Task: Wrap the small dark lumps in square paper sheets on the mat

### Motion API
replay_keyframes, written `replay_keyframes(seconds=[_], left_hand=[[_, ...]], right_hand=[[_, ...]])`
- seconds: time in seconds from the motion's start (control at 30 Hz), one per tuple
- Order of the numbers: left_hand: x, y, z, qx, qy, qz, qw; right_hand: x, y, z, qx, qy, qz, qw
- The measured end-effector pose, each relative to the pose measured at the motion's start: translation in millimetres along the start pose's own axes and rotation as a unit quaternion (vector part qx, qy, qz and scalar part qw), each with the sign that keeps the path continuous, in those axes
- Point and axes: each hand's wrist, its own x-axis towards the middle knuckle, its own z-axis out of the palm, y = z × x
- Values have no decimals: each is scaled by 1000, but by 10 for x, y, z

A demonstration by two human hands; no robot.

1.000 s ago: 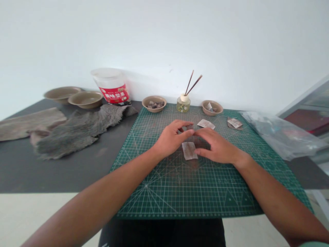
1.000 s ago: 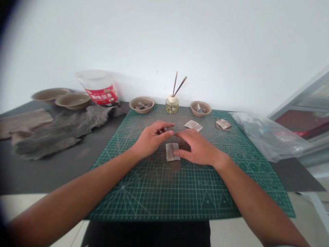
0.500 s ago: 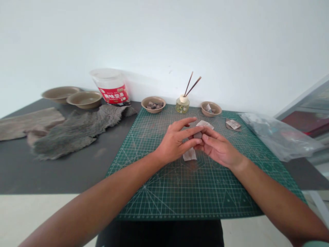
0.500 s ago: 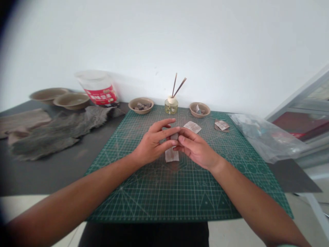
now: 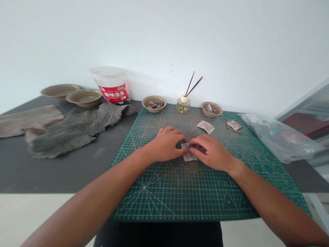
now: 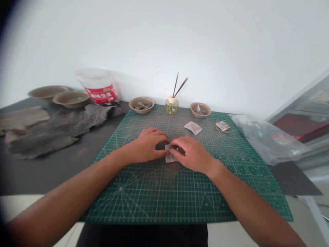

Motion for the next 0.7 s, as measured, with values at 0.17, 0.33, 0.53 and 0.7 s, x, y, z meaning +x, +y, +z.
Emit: replay_keyframes(seconds=[0.17, 0.33, 0.53, 0.7], left_hand=[[-18, -55, -23, 20, -57, 26, 998], [-48, -63, 12, 44, -70, 60, 995], [-84, 22, 27, 43, -48, 57, 996], [-77, 37, -8, 41, -44, 51, 997]], right_hand=[[12, 39, 70, -25, -90, -21, 995], [-2, 78, 103, -10, -86, 15, 996], [2, 7, 41, 2, -84, 18, 996], [16, 18, 16, -9, -107, -56, 993]])
